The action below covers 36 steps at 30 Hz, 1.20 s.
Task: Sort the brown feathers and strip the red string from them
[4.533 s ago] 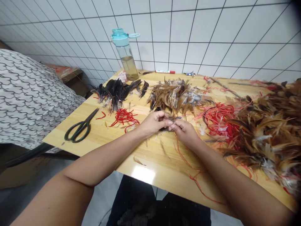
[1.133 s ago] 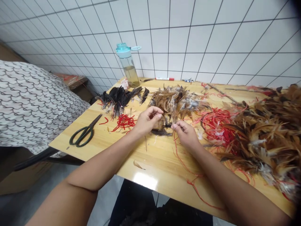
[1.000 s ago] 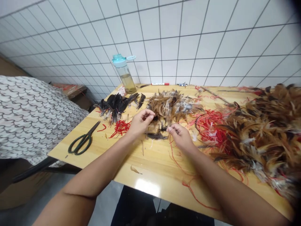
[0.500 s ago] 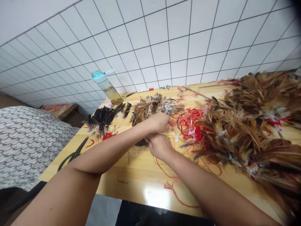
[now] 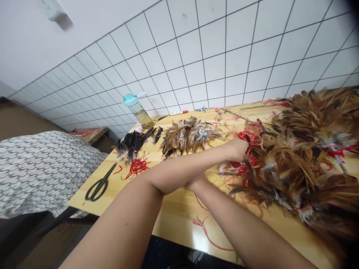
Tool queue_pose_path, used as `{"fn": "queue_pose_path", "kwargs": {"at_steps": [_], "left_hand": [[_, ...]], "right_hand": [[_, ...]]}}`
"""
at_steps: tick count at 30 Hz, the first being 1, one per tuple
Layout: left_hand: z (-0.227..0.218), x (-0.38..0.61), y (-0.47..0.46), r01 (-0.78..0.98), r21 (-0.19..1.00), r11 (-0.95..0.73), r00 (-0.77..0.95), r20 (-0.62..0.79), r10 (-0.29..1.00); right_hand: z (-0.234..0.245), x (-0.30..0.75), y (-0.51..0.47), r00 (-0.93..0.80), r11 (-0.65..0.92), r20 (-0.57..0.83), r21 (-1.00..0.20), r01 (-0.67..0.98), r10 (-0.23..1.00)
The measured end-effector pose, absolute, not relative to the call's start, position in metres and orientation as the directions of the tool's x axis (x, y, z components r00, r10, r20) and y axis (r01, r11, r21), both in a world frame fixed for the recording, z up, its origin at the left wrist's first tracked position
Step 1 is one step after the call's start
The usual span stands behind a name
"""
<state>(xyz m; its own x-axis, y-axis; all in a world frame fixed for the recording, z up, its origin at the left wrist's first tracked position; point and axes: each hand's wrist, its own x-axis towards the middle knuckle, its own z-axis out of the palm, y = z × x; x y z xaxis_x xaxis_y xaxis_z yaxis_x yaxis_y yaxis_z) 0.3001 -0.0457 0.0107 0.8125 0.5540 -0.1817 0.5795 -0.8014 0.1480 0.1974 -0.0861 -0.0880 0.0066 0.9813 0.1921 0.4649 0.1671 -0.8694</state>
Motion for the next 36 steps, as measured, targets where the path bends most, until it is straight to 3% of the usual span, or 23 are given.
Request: {"fn": "queue_pose_path", "kwargs": {"at_steps": [2, 5, 8, 12, 18, 29, 36], "left_hand": [[0.019, 0.292, -0.041, 0.575, 0.184, -0.798, 0.818, -0.165, 0.551], [0.037, 0.258, -0.026, 0.581, 0.238, -0.779, 0.81, -0.074, 0.582], [0.052, 0.208, -0.004, 0.653, 0.248, -0.716, 0.727, 0.059, 0.684], [0.05, 0.138, 0.021, 0.766, 0.307, -0.565, 0.498, 0.272, 0.823], [0.021, 0.058, 0.017, 0.824, 0.344, -0.45, 0.388, 0.236, 0.891], [-0.021, 0.017, -0.01, 0.591, 0.516, -0.62, 0.552, 0.301, 0.777], [-0.034, 0.007, -0.008, 0.511, 0.441, -0.738, 0.714, 0.259, 0.65]], "right_hand": [[-0.082, 0.205, -0.083, 0.058, 0.102, 0.153, -0.854, 0.51, 0.987], [-0.067, 0.222, -0.078, 0.006, 0.029, 0.045, -0.726, 0.687, 0.999], [-0.058, 0.237, -0.073, 0.141, -0.005, 0.143, -0.686, 0.727, 0.98], [-0.06, 0.249, -0.069, 0.221, -0.007, 0.211, -0.706, 0.708, 0.952], [-0.074, 0.255, -0.062, 0.311, 0.046, 0.282, -0.803, 0.594, 0.908], [-0.075, 0.259, -0.061, 0.335, 0.073, 0.233, -0.901, 0.427, 0.913], [-0.067, 0.256, -0.067, 0.317, 0.051, 0.228, -0.875, 0.482, 0.92]]}}
